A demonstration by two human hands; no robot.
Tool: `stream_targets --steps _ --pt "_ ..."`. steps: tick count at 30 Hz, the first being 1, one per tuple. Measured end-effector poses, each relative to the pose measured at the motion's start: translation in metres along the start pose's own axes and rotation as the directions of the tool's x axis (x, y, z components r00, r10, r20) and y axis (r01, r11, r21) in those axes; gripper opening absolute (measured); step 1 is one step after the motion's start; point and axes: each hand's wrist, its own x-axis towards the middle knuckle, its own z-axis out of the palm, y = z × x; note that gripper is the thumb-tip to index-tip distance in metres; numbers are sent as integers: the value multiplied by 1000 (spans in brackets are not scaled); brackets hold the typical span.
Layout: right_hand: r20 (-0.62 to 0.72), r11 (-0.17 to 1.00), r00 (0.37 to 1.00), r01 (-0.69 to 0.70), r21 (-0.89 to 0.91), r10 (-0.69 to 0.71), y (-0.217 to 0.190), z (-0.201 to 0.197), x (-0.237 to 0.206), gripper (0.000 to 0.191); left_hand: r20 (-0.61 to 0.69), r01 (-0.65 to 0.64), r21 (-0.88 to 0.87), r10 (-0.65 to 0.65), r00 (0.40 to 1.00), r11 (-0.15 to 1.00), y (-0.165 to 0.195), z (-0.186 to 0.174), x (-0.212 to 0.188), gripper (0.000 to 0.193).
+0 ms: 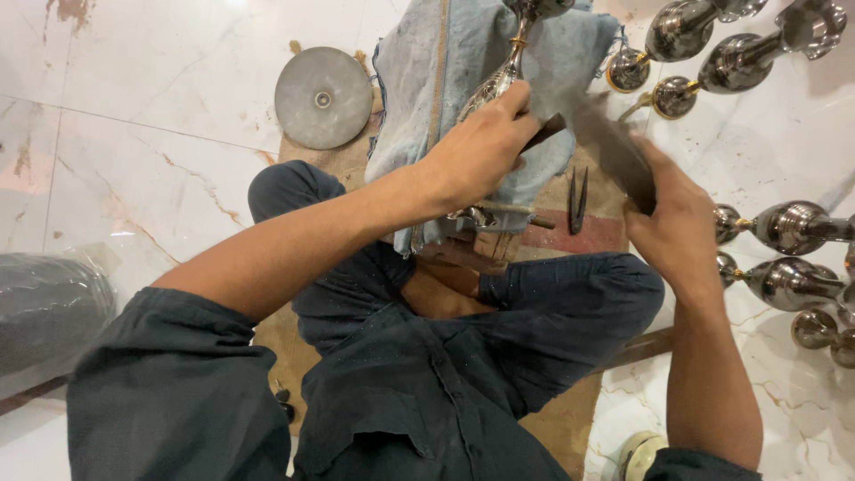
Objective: The person sits cross-legged on the floor and repeatedly hammers a silver-colored metal object that is secured to a wooden block with a rope. The person holds the object steady with one hand and strikes it with a hammer in the other hand, rotating the object occasionally to work different areas.
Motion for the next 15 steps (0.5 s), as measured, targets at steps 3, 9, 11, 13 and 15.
stream_targets --steps 3,9,11,13,15 --pt "-16 994 1000 3 112 -1 -4 -6 3 78 1 12 3 -12 1000 1000 2 0 -5 33" --pt "37 985 986 -156 -78 160 -21 -18 5 76 1 30 -65 -30 1000 997 0 -1 -11 37" --pt "17 986 994 -102 -129 105 -24 -19 3 76 -7 38 -44 -38 999 998 -3 -3 -9 32" --pt "22 953 1000 5 -303 2 -25 -17 -1 78 16 71 -22 -71 997 997 -5 -3 -6 29" --pt "27 942 999 26 -334 -19 -22 -12 -4 79 0 -2 -61 2 1000 998 -9 -7 -7 33"
